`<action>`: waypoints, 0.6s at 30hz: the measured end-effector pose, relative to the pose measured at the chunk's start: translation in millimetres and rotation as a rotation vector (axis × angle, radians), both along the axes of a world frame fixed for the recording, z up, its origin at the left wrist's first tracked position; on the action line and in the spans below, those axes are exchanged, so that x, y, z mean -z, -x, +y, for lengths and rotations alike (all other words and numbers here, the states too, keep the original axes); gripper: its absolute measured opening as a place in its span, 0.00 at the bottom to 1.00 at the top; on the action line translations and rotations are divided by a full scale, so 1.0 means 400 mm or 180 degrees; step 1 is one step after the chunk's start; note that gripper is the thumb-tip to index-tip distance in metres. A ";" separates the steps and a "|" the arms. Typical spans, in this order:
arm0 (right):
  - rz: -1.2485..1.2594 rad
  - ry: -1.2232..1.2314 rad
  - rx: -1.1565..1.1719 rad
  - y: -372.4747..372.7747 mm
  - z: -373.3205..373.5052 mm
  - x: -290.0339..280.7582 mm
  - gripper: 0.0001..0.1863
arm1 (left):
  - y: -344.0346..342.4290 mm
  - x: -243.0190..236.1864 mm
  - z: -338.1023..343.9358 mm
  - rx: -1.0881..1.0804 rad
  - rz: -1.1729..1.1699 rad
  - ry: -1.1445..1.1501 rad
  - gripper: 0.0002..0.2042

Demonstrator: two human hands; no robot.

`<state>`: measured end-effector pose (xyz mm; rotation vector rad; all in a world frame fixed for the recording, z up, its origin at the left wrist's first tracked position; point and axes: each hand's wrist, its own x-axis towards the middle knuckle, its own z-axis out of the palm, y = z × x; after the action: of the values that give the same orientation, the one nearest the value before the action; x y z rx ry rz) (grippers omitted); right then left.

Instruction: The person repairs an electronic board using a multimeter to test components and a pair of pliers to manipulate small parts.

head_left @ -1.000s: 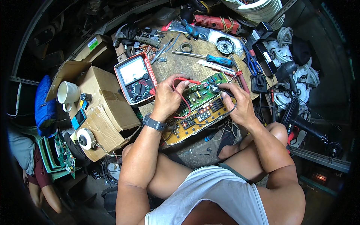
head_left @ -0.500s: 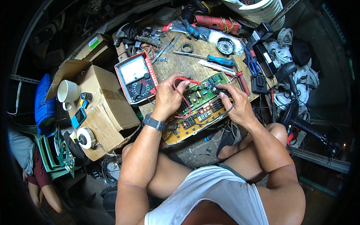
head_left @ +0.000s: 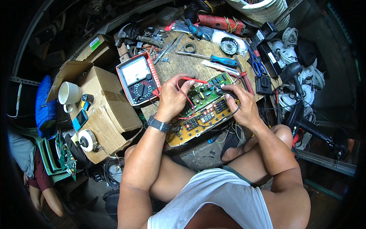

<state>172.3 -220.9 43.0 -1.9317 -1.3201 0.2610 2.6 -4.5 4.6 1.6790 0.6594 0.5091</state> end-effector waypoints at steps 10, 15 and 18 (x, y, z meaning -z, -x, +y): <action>0.0047 0.0072 0.0004 0.004 -0.002 -0.007 0.14 | -0.010 -0.005 -0.006 -0.0027 0.0052 -0.0189 0.12; 0.0029 0.0097 0.0005 0.002 -0.004 -0.001 0.14 | -0.012 -0.003 -0.006 -0.0036 0.0136 -0.0184 0.12; 0.0031 0.0117 -0.0004 0.002 -0.004 -0.002 0.14 | -0.012 -0.004 -0.006 -0.0041 0.0126 -0.0155 0.12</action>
<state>171.6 -222.3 43.8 -1.9579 -1.3187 0.2968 7.2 -7.0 6.1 1.7353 0.6919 0.5058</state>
